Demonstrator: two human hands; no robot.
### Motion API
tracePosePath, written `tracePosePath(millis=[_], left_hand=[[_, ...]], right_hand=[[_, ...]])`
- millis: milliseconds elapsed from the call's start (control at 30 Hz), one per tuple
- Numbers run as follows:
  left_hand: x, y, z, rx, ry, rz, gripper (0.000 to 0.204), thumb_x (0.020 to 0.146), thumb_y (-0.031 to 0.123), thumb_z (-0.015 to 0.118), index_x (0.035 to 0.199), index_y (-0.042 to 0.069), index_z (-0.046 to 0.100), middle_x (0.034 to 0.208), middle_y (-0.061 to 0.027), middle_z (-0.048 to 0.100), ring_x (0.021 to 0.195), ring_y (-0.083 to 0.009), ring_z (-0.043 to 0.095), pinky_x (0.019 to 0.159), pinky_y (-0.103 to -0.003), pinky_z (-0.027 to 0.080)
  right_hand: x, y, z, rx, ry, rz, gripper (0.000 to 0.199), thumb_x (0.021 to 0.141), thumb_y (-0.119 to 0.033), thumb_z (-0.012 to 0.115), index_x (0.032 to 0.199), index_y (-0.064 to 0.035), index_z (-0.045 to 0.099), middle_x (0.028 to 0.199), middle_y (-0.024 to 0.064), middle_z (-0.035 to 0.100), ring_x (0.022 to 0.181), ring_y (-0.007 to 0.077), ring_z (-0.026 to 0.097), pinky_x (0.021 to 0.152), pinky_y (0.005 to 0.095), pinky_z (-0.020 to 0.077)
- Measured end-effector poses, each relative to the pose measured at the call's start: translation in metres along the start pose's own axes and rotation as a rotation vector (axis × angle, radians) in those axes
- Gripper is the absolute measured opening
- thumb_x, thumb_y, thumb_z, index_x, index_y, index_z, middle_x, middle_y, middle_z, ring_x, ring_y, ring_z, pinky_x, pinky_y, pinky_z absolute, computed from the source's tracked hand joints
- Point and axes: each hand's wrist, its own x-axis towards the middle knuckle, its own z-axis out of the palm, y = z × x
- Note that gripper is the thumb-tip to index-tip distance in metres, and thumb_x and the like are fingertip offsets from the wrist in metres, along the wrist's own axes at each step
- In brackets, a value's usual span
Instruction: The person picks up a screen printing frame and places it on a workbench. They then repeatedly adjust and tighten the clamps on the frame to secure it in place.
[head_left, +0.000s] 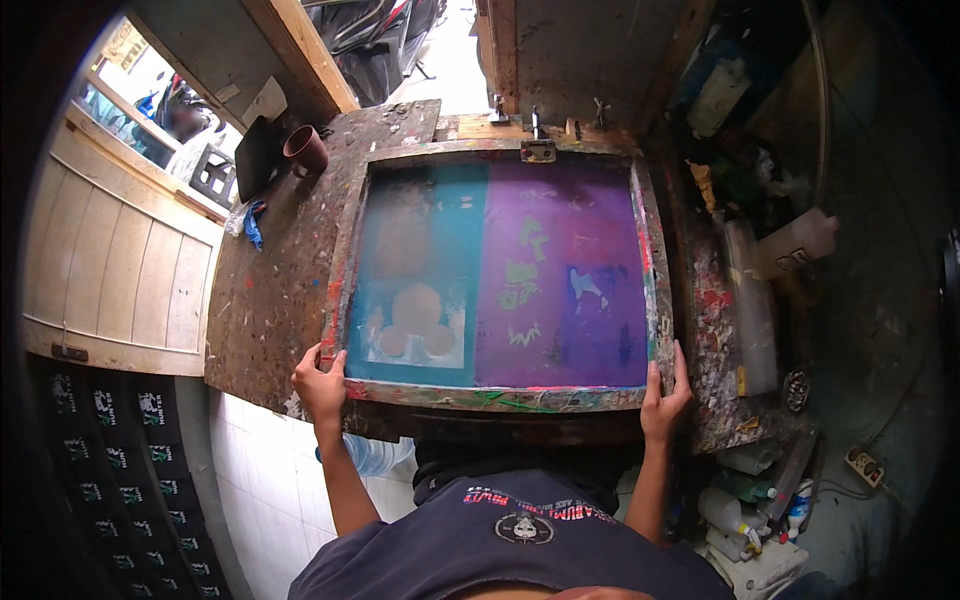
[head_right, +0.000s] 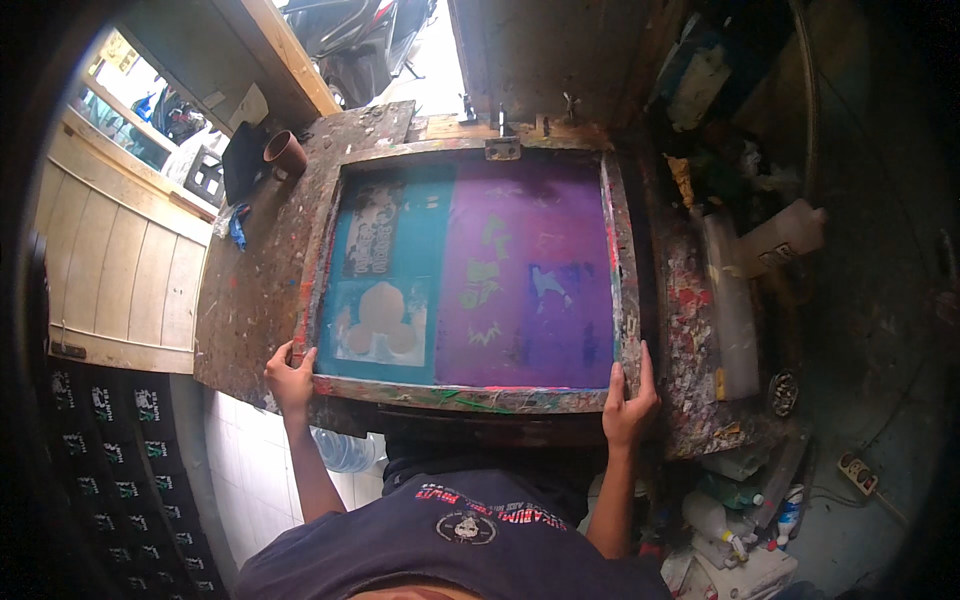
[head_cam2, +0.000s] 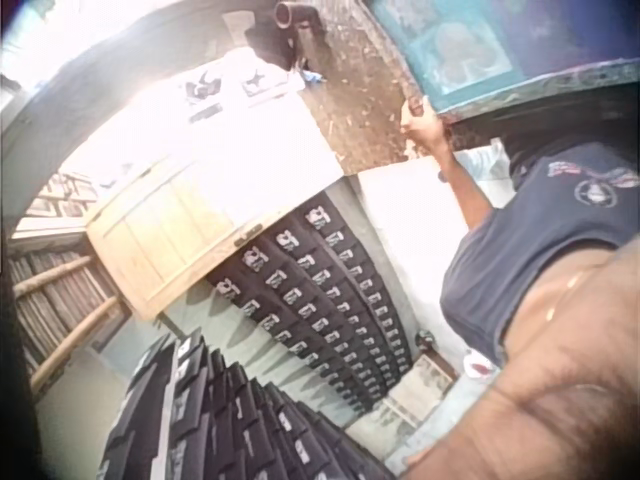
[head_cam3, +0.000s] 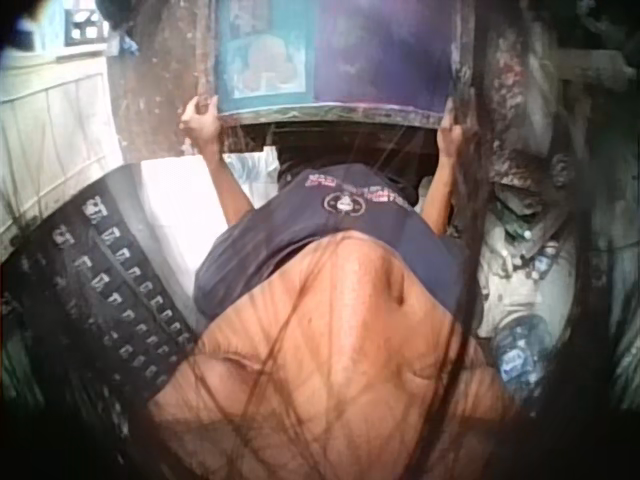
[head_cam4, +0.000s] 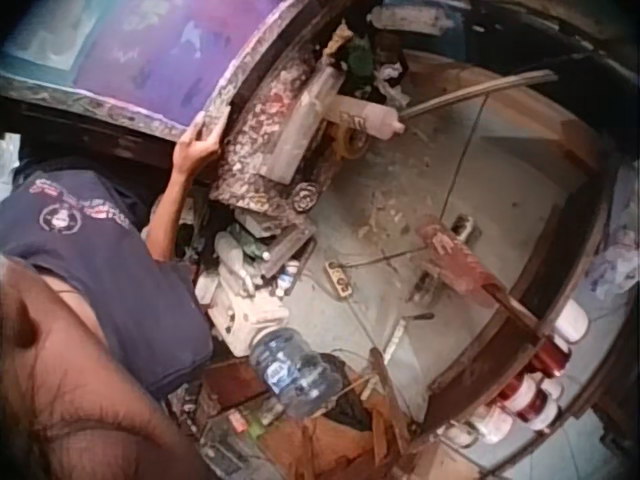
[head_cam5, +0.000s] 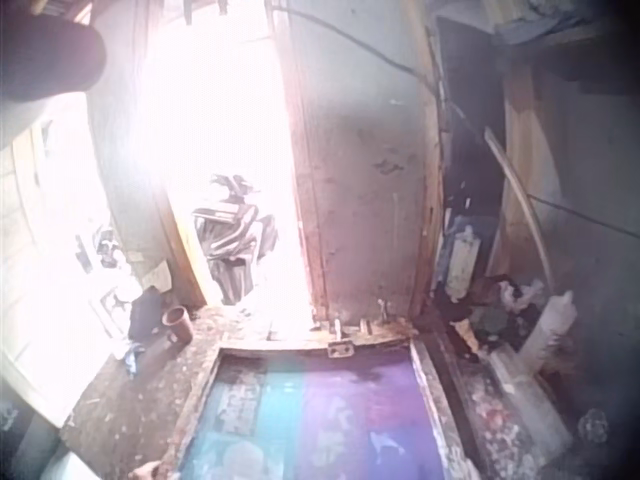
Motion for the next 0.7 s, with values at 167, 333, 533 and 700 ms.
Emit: tracePosePath(millis=[167,333,533,700], left_hand=[[-0.004,0.007,-0.005,0.07,0.106,0.076,0.037,0.073,0.011,0.08,0.107,-0.003,0.07,0.09,-0.0202,0.073,0.082,-0.029,0.073,0.077,-0.036,0.055],[-0.007,0.005,0.002,0.016,0.102,0.026,0.04,0.072,0.013,0.082,0.107,-0.003,0.07,0.092,-0.0209,0.072,0.083,-0.0292,0.073,0.08,-0.037,0.054],[-0.012,-0.003,0.024,0.042,0.154,0.04,0.037,0.078,0.01,0.074,0.112,-0.002,0.067,0.096,-0.0227,0.071,0.086,-0.0355,0.071,0.08,-0.04,0.054],[-0.011,-0.002,0.039,0.058,0.209,0.017,0.038,0.081,0.011,0.07,0.115,-0.003,0.063,0.099,-0.0237,0.07,0.089,-0.0377,0.069,0.082,-0.041,0.053]], right_hand=[[0.003,-0.008,-0.002,0.05,-0.012,0.029,0.045,0.093,-0.013,0.059,0.133,0.0077,0.051,0.127,0.0231,0.061,0.115,0.0286,0.06,0.097,0.0365,0.0453],[0.001,-0.009,0.002,0.001,-0.001,0.044,0.045,0.093,-0.013,0.059,0.133,0.0057,0.052,0.124,0.024,0.062,0.113,0.0301,0.063,0.094,0.0366,0.048],[-0.002,-0.009,0.008,-0.121,0.009,0.047,0.044,0.094,-0.013,0.057,0.134,0.0034,0.052,0.123,0.0256,0.062,0.112,0.0351,0.063,0.092,0.0389,0.0494],[-0.001,-0.006,0.011,-0.141,0.023,-0.022,0.044,0.094,-0.013,0.056,0.135,0.002,0.052,0.124,0.0261,0.062,0.112,0.038,0.063,0.091,0.0404,0.0501]])
